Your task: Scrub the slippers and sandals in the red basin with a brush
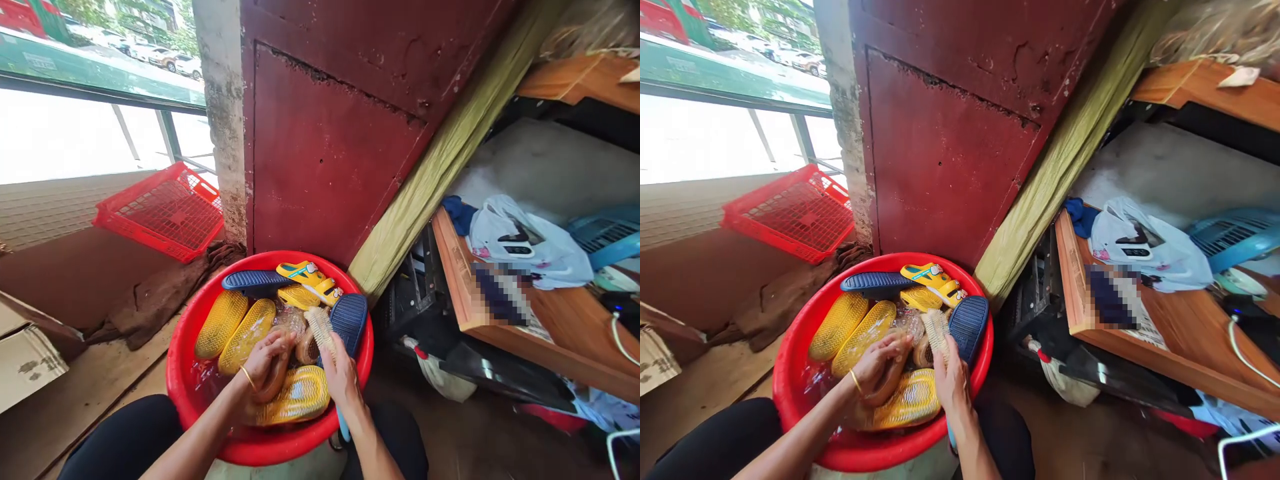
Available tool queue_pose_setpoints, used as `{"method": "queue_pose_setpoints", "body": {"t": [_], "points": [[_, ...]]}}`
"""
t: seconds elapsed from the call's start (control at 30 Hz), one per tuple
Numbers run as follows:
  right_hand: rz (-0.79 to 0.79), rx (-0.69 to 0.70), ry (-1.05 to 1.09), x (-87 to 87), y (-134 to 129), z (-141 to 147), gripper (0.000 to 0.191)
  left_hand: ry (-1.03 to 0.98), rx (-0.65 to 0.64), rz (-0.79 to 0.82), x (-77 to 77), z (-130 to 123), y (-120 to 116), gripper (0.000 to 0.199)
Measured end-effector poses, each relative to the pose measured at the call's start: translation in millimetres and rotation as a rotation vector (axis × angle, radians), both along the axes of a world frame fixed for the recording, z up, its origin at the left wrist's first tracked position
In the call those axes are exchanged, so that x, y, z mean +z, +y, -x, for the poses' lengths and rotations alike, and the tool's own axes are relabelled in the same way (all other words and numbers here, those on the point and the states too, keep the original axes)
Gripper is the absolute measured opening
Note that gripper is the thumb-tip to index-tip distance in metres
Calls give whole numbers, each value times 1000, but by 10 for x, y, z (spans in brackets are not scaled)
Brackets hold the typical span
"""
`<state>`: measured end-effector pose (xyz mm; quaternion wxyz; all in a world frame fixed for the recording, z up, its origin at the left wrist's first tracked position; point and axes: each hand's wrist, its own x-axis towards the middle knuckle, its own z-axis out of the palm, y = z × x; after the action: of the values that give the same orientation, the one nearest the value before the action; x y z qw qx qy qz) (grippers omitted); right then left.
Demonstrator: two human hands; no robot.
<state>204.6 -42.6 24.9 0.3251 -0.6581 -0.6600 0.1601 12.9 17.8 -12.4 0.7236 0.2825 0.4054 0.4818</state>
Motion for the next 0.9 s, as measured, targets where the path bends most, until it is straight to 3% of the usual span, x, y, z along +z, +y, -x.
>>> {"method": "queue_pose_setpoints", "body": {"t": [0.17,0.27,0.4,0.47,0.57,0.7,0.8,0.9], "points": [[130,167,-47,-32,-103,151,51,149,40,-36,-35,5,-12,35],[165,113,-55,-20,-42,207,48,305,46,-114,-35,-4,1,39],[107,-30,31,33,109,195,48,692,37,-409,17,-42,-88,26],[77,-48,81,52,145,175,50,830,-45,-593,39,-79,-187,15],[76,-47,100,57,131,146,50,976,-237,-791,30,-157,-335,31],[126,-24,77,53,53,95,50,1027,-342,-796,-77,-215,-406,50],[190,23,46,71,7,45,49,945,-360,-707,-176,-184,-406,46],[264,83,18,119,-18,14,48,835,-274,-572,-203,-131,-451,36]]}}
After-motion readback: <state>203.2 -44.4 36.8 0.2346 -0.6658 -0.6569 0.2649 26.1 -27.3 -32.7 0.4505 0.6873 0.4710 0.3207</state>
